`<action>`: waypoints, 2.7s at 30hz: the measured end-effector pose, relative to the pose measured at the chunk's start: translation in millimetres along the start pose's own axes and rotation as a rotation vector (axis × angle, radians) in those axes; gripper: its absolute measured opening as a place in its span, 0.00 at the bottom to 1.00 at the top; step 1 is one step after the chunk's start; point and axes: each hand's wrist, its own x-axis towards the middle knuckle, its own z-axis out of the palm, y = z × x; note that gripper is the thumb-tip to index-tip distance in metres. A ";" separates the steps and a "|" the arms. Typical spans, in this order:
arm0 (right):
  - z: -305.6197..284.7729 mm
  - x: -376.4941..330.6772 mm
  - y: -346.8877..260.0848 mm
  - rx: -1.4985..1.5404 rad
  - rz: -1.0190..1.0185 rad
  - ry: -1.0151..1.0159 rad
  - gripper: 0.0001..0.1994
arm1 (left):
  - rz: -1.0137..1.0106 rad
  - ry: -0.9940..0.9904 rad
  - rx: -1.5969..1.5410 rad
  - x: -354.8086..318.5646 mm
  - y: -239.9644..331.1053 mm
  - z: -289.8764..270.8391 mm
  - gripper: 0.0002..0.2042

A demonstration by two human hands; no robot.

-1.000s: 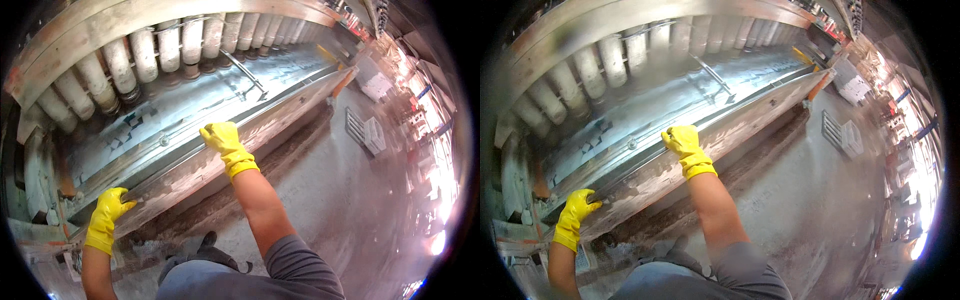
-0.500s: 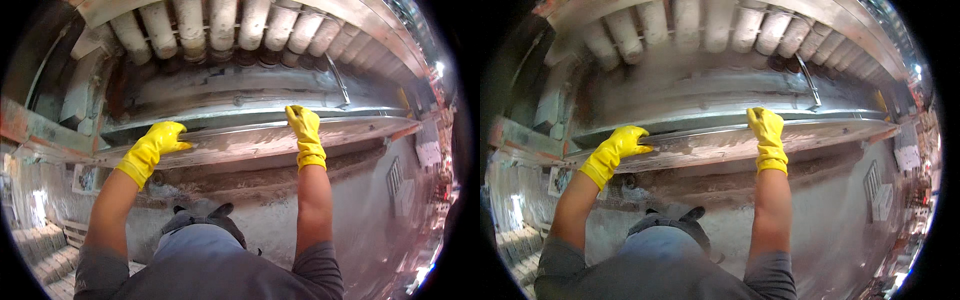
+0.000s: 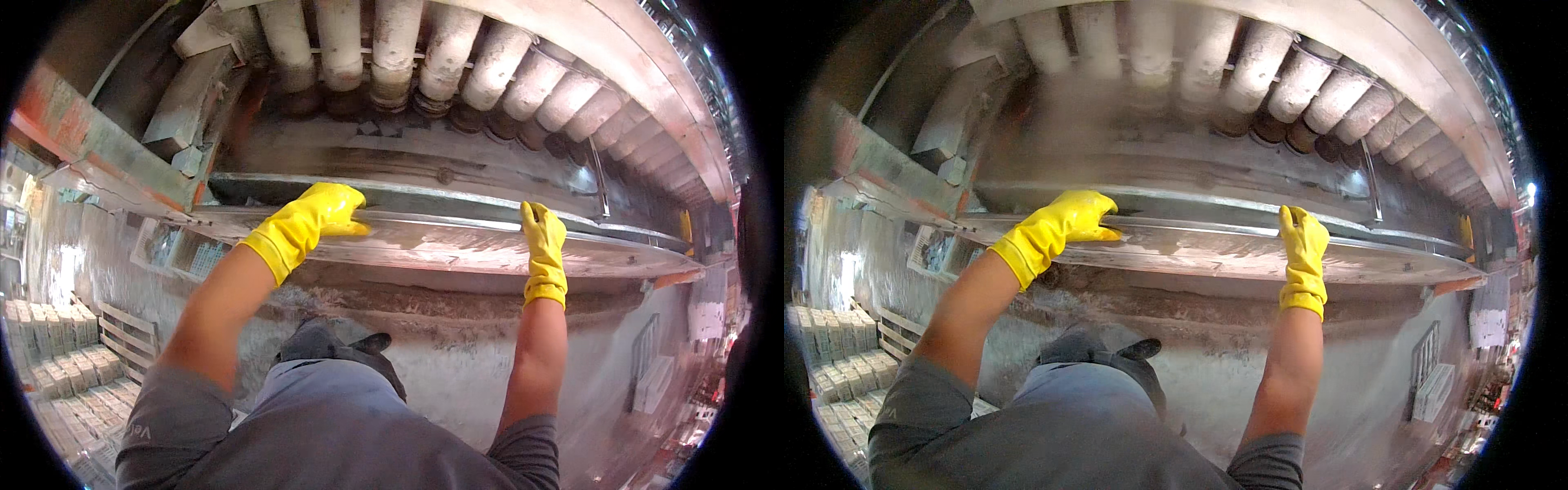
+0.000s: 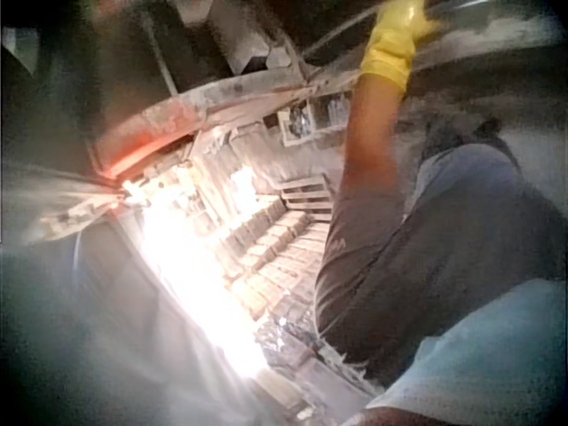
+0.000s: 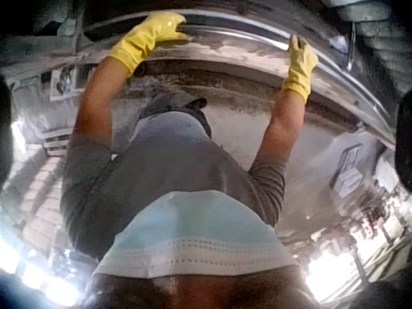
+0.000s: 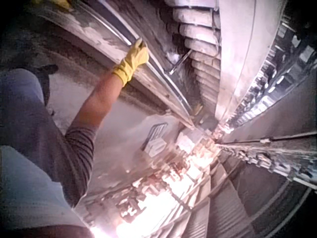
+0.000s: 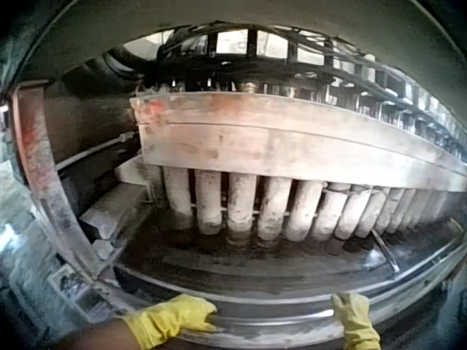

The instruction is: The person sorts small square tiles from a large pile into a white plastic basket, then carries the basket to a nearby area and places it on the floor. The person then returns to the tile pile and continues sorting tiles into the basket.

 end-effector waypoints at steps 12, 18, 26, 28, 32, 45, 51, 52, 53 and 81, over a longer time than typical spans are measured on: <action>37.7 -55.6 -66.1 -0.094 -0.092 0.178 0.23 | 0.040 0.009 -0.034 -13.6 -9.9 -11.2 0.30; 35.9 -83.3 -118.7 0.003 -0.042 0.196 0.24 | 0.154 0.213 -0.081 -27.9 -17.5 -17.4 0.26; 24.1 -230.0 -185.8 0.333 0.270 -0.167 0.30 | 0.229 0.348 -0.106 -43.9 -44.3 -28.1 0.24; 32.4 -323.1 -150.4 0.189 0.559 -0.369 0.36 | 0.283 0.447 -0.126 -44.3 -48.2 -29.3 0.23; 14.6 -529.2 -107.1 0.038 1.104 -1.099 0.33 | 0.366 0.590 -0.157 -39.6 -57.0 -26.4 0.22; 3.5 -728.0 -98.5 0.323 1.205 -0.877 0.24 | 0.223 0.980 0.226 -20.2 -21.4 21.7 0.35; -6.6 -818.9 -23.4 0.349 1.118 -0.911 0.21 | 0.023 0.857 0.317 48.6 48.1 35.2 0.39; -7.7 -826.0 -1.2 0.292 1.036 -0.936 0.21 | 0.010 0.826 0.317 56.9 72.0 33.6 0.39; -15.2 -818.3 24.5 0.168 0.937 -0.901 0.22 | 0.004 0.806 0.317 70.3 100.0 29.9 0.39; -177.7 -709.8 518.6 -0.182 1.267 -0.698 0.23 | -0.070 0.987 0.327 443.2 627.7 105.2 0.50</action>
